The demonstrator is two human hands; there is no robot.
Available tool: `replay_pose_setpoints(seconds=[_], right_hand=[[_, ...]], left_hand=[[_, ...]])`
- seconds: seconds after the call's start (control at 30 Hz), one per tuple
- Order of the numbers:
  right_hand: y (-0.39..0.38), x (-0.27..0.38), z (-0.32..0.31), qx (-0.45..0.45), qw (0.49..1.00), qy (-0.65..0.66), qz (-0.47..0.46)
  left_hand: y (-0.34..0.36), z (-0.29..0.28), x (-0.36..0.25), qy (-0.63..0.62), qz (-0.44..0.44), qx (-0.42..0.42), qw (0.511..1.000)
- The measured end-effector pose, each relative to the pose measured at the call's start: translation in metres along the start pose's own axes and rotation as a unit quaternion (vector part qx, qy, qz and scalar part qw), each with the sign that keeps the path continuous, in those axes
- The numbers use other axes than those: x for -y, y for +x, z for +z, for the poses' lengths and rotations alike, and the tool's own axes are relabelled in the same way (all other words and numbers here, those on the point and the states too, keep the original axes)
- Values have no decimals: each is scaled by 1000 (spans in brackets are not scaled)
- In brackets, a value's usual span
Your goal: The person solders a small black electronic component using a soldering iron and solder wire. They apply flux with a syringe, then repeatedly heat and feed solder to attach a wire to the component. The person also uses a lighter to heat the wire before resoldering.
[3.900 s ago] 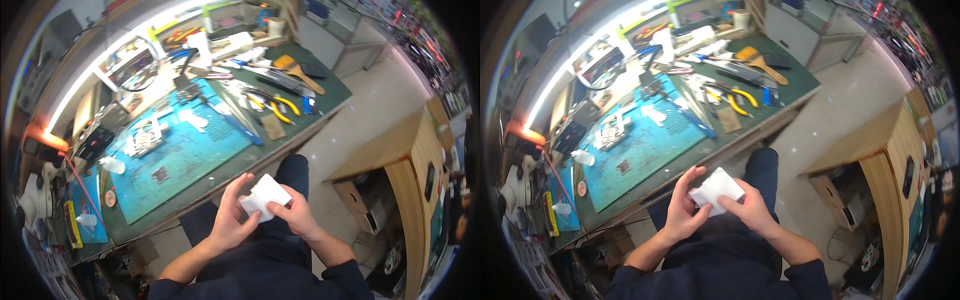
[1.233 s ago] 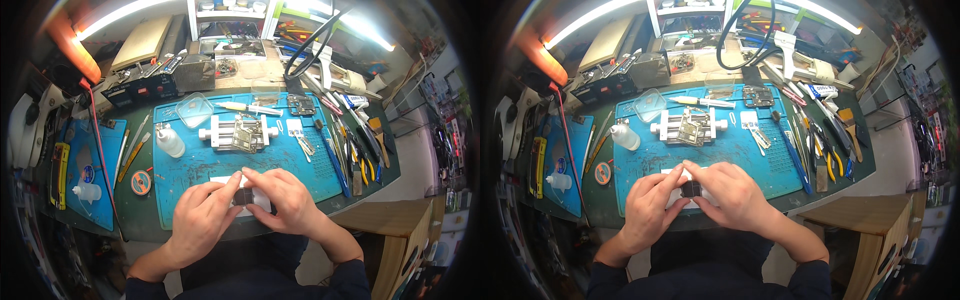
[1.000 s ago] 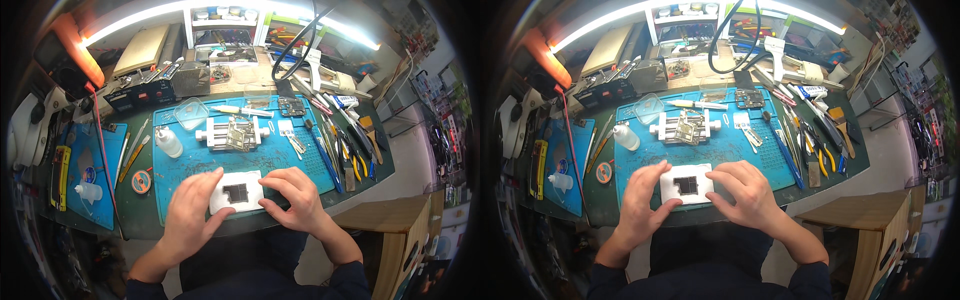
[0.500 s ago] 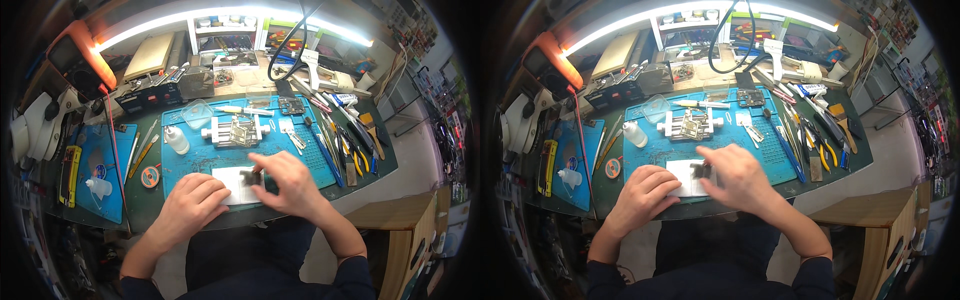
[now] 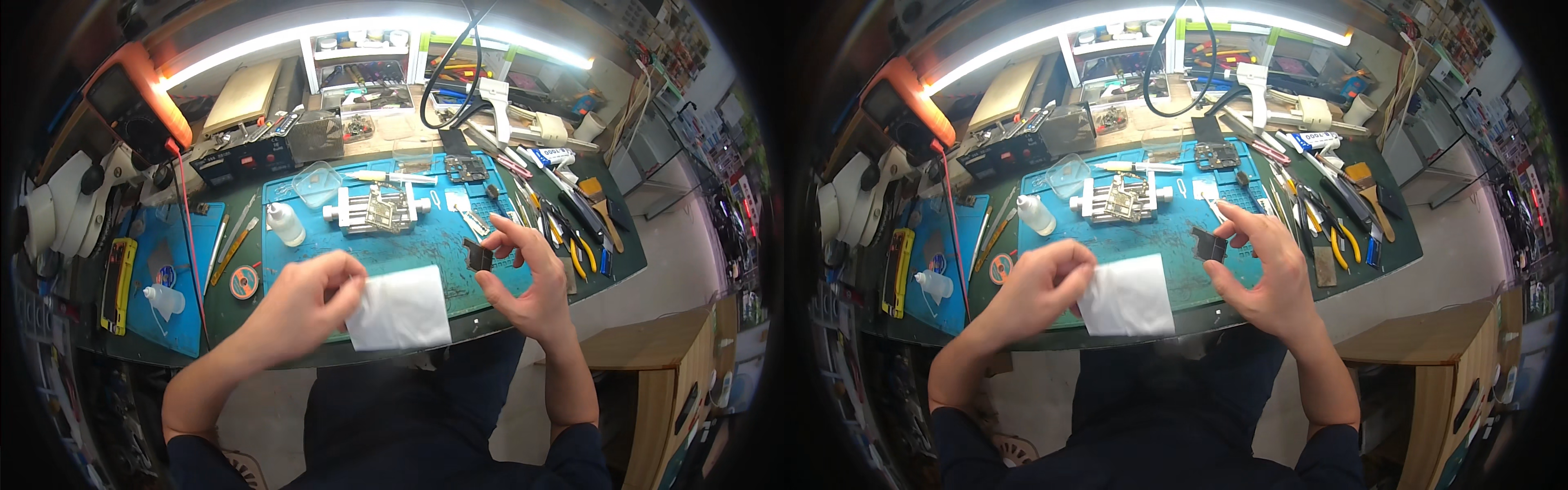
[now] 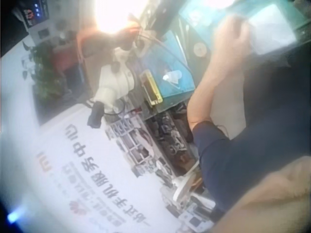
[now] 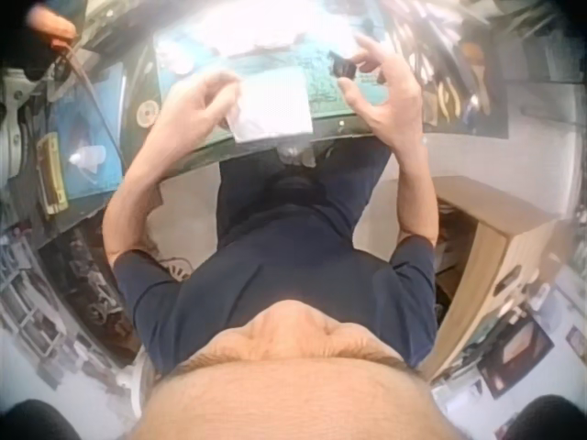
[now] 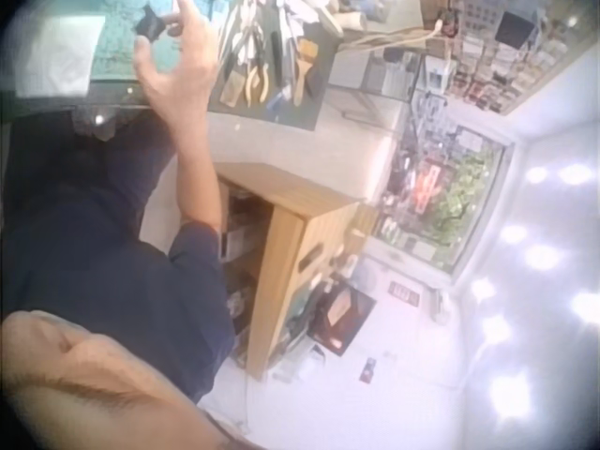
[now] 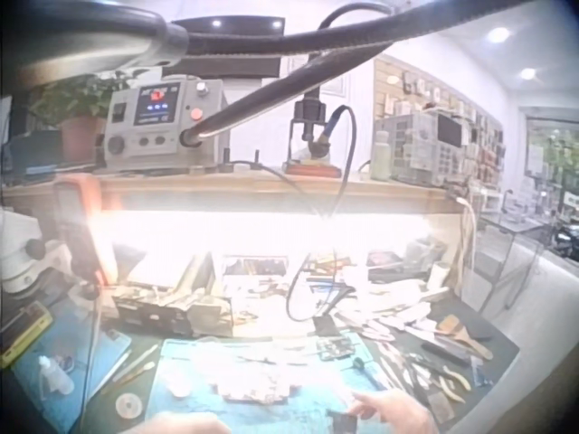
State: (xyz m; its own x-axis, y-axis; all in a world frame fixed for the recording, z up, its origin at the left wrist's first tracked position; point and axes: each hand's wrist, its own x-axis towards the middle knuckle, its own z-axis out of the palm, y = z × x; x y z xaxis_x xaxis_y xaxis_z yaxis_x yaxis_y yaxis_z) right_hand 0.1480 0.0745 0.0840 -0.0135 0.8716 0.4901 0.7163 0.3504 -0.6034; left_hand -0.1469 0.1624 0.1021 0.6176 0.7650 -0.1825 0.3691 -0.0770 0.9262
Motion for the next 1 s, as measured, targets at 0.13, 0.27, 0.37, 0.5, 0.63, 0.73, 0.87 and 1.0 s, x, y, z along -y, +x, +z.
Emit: replay_pose_setpoints(seconds=[0.13,0.27,0.37,0.5,0.63,0.73,0.87,1.0], right_hand=[[0,8,4,19,999,15,-28],[5,16,11,55,998,-2,-44],[14,17,21,77,994,-25,-80],[23,18,25,72,993,-28,-93],[22,14,31,91,992,-22,-87],[26,15,42,111,989,-16,-95],[33,16,56,119,984,-13,-128],[35,15,61,134,982,-24,-133]], left_hand=[[8,1,20,302,117,-107,940],[-1,4,25,436,203,-209,851],[3,19,27,403,268,-148,863],[4,21,42,369,267,-81,886],[-2,14,40,373,288,-107,876],[3,22,55,367,321,-41,872],[1,22,52,395,333,-65,854],[-6,20,51,324,318,-85,887]])
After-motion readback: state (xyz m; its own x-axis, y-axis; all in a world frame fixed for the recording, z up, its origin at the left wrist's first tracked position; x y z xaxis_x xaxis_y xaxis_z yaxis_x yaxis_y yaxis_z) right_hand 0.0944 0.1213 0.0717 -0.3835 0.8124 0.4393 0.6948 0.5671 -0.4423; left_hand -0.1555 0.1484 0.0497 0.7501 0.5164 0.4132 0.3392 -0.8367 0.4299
